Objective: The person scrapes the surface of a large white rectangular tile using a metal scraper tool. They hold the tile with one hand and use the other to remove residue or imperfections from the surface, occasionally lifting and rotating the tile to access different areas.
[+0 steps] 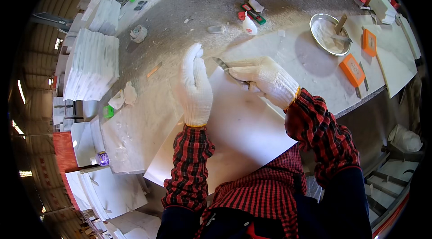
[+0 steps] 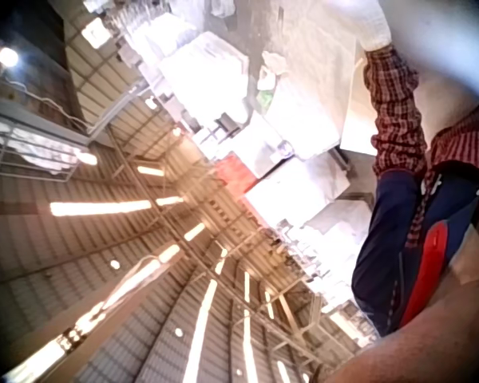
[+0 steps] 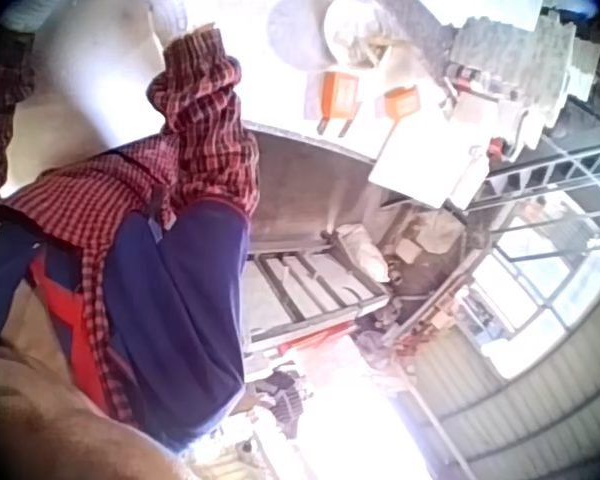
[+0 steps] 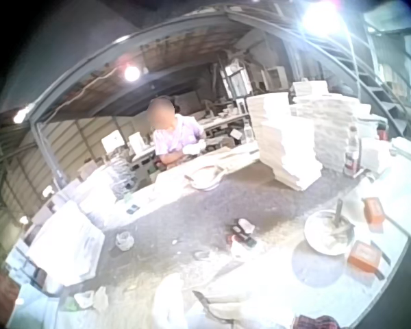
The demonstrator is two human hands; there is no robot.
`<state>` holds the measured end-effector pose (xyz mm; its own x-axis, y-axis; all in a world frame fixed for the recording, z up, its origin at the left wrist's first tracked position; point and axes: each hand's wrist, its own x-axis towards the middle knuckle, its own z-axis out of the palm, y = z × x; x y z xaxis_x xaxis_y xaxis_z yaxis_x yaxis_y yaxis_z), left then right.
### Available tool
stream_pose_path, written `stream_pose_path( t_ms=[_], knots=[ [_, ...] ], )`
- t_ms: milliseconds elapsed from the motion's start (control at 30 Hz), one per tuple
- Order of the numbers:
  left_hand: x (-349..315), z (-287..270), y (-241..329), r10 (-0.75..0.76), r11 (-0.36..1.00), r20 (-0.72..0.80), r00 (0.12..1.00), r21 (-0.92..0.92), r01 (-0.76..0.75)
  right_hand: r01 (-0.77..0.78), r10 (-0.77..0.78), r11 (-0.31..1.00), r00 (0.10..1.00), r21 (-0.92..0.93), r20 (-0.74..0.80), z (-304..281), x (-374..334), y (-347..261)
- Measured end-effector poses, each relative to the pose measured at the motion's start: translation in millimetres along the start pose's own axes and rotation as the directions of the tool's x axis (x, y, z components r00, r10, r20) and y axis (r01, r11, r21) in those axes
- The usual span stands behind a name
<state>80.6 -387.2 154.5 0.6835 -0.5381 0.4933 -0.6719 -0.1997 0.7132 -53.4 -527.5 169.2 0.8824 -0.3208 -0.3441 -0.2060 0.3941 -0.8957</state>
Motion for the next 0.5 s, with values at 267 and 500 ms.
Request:
stream_pose_path(
  t_ms=[267,500],
  knots=[
    [0,2,-4,0.050,0.996,-0.043,0.998,0.077,-0.046,-0.020,0.020,1.000,0.997,-0.004,0.079,-9,0,1],
    [0,-1,-1,-0.012,0.998,0.010,1.000,0.062,0.012,-0.026,0.028,0.999,0.991,-0.019,0.132,-18,4,6]
  ],
)
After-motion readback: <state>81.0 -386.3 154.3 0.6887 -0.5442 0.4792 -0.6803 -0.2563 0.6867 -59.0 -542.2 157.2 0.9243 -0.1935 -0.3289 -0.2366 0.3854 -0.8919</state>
